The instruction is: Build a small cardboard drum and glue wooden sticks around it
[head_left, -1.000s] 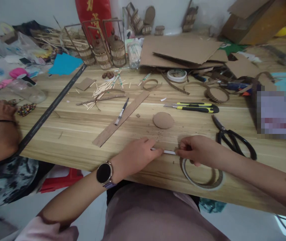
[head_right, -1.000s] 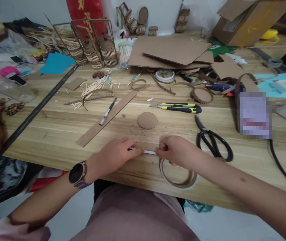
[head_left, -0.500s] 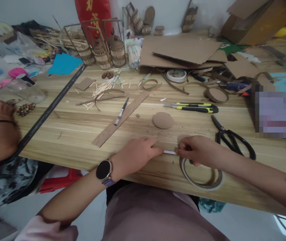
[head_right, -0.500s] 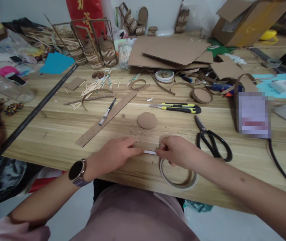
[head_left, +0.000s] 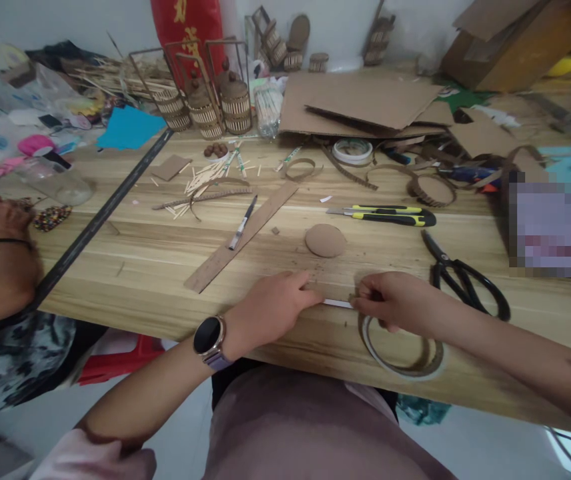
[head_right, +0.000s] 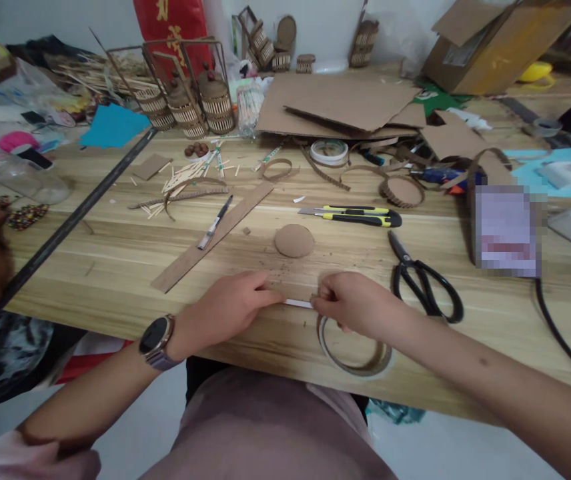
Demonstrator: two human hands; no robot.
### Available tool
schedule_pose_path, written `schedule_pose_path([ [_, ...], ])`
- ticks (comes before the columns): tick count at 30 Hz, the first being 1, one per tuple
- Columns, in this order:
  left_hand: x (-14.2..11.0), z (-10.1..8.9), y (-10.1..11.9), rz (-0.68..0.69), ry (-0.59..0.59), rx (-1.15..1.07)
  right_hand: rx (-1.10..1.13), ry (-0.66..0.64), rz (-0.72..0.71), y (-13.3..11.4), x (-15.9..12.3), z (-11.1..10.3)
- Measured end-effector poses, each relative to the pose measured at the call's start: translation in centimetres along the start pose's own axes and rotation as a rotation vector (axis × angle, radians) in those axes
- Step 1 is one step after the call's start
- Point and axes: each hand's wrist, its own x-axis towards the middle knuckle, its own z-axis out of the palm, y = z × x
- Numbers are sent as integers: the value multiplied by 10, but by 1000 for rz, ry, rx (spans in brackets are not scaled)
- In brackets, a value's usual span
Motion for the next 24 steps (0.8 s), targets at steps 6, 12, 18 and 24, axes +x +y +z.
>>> schedule_pose_path([
  [6, -2, 3, -1, 17, 18, 53, -28, -6, 10, -2, 0, 0],
  [12, -7, 0, -1, 12, -10, 81, -8, -5, -2, 0, -1, 1],
  [18, -17, 6, -10, 26, 26, 156, 2, 4, 1, 0, -2, 0],
  [24, -28, 13, -11, 126, 107, 320, -23, 12, 3, 1, -2, 0],
])
